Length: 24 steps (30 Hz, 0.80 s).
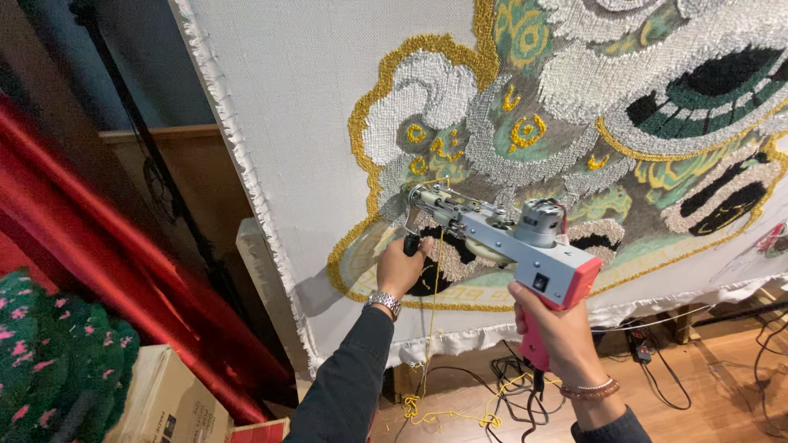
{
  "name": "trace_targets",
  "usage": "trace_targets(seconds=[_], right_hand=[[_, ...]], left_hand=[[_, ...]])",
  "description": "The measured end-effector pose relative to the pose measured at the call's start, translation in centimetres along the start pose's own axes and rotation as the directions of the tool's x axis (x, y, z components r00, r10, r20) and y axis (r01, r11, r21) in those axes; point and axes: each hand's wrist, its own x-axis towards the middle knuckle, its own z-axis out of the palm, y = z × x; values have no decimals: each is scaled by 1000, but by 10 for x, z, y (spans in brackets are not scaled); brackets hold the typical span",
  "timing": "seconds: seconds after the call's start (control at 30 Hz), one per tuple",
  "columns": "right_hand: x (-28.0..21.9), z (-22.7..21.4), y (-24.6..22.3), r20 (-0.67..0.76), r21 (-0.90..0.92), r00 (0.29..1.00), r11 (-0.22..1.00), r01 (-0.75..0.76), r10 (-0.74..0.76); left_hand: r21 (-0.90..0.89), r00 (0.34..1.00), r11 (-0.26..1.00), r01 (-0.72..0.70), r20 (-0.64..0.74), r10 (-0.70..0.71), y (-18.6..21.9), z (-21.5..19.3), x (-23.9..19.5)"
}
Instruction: The person uses a pink tufting gun to apply yellow yarn into a stretched canvas, following a pre-drawn design. They guide the tool with both hands and occasionally adjust the yarn feed with the left hand.
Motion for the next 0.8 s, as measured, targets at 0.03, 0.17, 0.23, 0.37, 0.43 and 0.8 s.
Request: trace_targets(seconds=[0.03, 0.17, 0.23, 0.37, 0.43, 0.8], right_hand=[[1, 4, 1, 14, -15, 999, 999, 34, -33], [2, 17, 9, 37, -84, 997, 995, -58, 62], [3, 19, 13, 77, -24, 993, 996, -86, 88], [5, 20, 18, 62, -25, 982, 984, -177, 178], [5, 20, 20, 70, -21, 984, 987, -162, 163], [6, 23, 20, 61, 109, 982, 976, -186, 181]], left_hand=[[42, 1000, 999, -3, -13, 4, -1, 0, 5], [89, 998, 994, 68, 8, -69, -8, -2, 16], [72, 995, 993, 91, 26, -94, -10, -4, 19], [69, 999, 996, 54, 2, -54, -11, -3, 20], [63, 999, 997, 45, -16, -44, -12, -1, 20], [77, 998, 996, 43, -57, -39, -7, -1, 21]])
